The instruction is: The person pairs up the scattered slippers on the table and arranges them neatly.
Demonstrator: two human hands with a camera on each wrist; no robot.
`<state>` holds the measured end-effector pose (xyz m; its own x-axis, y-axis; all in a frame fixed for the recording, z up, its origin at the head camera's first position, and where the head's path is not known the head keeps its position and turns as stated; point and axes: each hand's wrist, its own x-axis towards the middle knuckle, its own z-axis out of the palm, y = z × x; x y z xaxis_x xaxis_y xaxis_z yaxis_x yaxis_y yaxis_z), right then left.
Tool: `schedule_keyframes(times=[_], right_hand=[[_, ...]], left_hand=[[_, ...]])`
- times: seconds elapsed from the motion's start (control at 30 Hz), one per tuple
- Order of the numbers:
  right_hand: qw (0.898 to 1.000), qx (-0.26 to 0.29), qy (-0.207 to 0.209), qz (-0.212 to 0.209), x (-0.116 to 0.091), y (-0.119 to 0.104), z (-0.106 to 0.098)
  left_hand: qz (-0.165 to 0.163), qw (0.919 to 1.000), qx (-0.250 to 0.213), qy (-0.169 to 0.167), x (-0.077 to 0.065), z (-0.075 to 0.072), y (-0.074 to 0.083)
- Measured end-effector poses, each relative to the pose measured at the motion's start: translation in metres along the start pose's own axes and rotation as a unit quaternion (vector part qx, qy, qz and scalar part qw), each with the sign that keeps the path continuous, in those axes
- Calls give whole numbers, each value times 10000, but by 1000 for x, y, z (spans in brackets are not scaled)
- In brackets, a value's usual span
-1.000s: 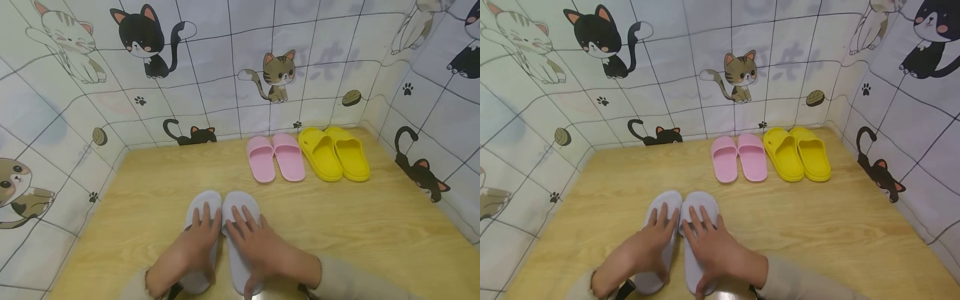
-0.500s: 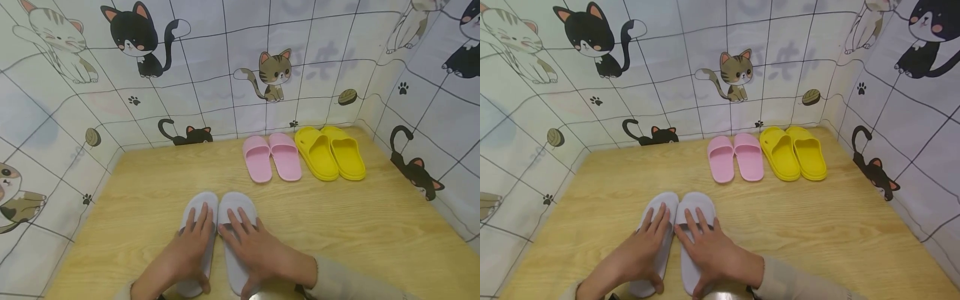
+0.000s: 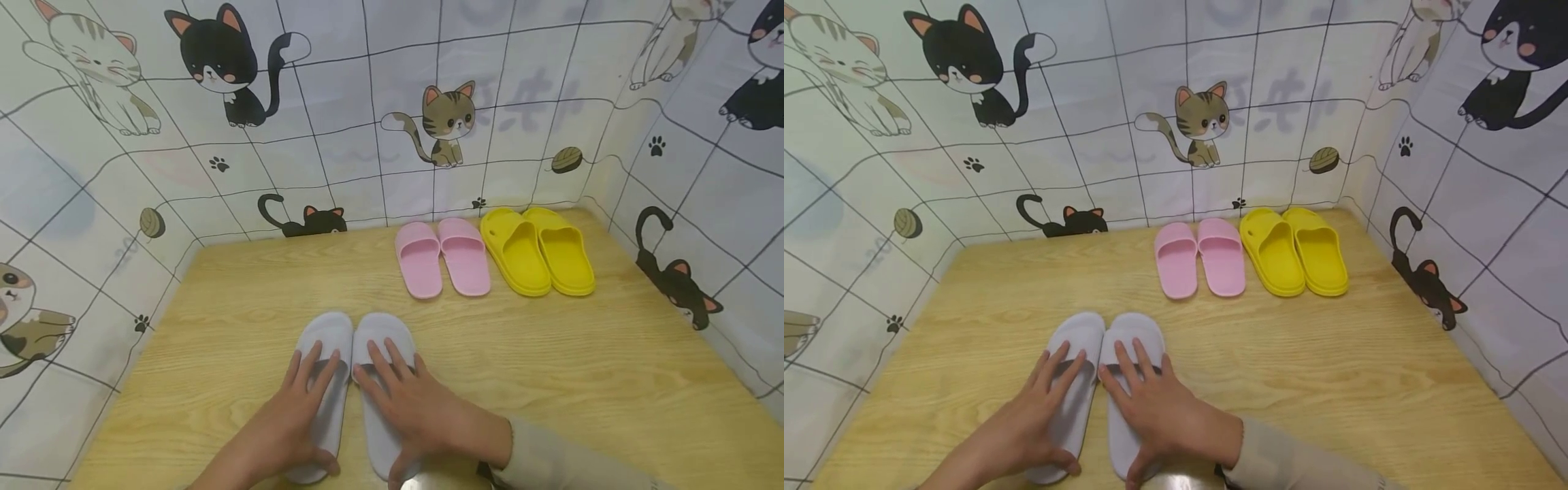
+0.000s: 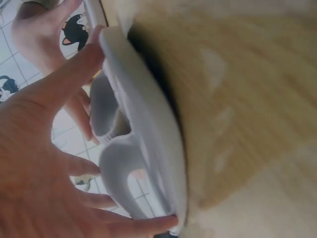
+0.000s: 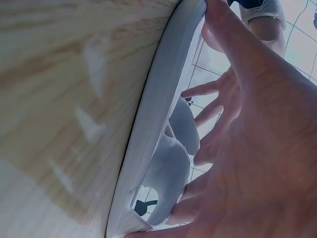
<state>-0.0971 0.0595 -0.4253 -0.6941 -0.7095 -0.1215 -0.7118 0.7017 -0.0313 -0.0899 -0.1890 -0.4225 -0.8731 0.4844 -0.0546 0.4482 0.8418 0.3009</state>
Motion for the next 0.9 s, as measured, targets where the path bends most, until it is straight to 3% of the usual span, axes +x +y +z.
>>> schedule_keyframes(times=[0.17,0.4,0.9], right_hand=[[10000,-55,17,19,2,0,-1],[9998,-155,58,60,1,-1,0],[9999,61,-142,67,12,6,2]], left_hand=[[208,9995,224,58,-5,-2,-6],[514,9977,335,-274,-7,-6,-14],[299,9985,333,-312,-1,-3,-14]])
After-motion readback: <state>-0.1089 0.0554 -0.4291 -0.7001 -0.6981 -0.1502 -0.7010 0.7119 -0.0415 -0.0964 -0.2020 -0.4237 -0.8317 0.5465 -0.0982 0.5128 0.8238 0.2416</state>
